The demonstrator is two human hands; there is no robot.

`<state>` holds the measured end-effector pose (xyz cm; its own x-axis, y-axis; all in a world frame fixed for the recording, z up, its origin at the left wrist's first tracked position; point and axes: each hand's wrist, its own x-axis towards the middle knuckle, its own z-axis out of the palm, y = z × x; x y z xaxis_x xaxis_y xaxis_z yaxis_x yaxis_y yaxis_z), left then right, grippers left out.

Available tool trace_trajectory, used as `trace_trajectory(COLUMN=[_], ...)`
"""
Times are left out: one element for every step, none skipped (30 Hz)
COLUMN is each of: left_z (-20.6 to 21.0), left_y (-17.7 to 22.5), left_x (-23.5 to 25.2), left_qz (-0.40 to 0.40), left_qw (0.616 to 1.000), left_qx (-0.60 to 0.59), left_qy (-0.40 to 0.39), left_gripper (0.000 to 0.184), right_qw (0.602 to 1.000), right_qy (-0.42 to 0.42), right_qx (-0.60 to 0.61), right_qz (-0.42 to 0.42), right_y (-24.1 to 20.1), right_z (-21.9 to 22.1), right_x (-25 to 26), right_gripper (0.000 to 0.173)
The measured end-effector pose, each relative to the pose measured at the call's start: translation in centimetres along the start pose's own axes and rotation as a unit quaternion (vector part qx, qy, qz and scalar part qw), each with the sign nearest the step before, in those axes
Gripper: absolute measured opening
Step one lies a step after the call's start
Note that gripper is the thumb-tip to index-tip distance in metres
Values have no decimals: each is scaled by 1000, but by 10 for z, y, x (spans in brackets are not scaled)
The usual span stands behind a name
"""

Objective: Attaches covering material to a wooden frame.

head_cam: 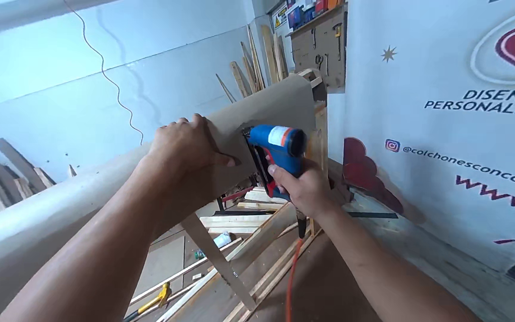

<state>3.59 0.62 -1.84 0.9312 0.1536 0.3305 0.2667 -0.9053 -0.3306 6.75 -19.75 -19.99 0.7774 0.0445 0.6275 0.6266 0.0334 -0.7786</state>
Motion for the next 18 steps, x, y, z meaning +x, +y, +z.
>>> trace_trajectory(left_z=[1,1,2,5,6,4,2,3,5,6,7,8,7,4,4,6,5,4], left_y=[0,1,1,2,3,2,-1,-2,-2,-2,-1,0,-1,-2,-2,-1,0,0], left_x=[0,0,0,-1,-1,0,3,3,3,4,5,5,6,8,7,5,4,4], left_qz=[1,2,0,0,0,-3,-7,-9,-10,-12,-11,-11,-12,-14,-14,-15,-17,-16], left_qw=[1000,1000,1000,1000,1000,1000,1000,1000,1000,1000,1000,1000,1000,1000,1000,1000,1000,1000], left_qx=[1,-1,-3,-5,-5,-6,-6,-5,-3,-3,-1,-2,-3,-5,-9,-14,-16,-16], left_qy=[-4,-4,-5,-5,-4,-2,3,0,-6,-6,-3,-6,-8,-6,-8,-13,-14,-9], left_gripper=[126,125,125,125,124,123,123,123,122,122,121,121,122,121,119,118,118,117], right_qw=[999,996,998,999,998,999,1000,1000,999,999,1000,999,999,998,998,996,994,993], right_qy=[8,11,2,-17,-27,-26,-17,-2,14,20,6,-11,-23,-23,-18,-16,-15,-15], right_qx=[37,62,58,38,22,7,2,13,27,26,22,24,34,46,66,86,103,114], right_qz=[-37,-58,-37,15,46,42,18,-12,-34,-31,-1,25,34,28,14,-4,-14,-11], right_y=[0,1,4,4,3,0,0,5,13,21,28,30,27,24,22,21,21,23], right_z=[2,7,13,15,14,13,12,13,16,18,17,13,8,4,2,2,5,12], right_x=[-5,-8,-7,-8,-8,-7,-6,-10,-10,-5,-1,2,4,4,-7,-20,-33,-45], right_gripper=[30,28,27,27,28,28,28,26,26,26,28,30,31,31,31,31,31,29])
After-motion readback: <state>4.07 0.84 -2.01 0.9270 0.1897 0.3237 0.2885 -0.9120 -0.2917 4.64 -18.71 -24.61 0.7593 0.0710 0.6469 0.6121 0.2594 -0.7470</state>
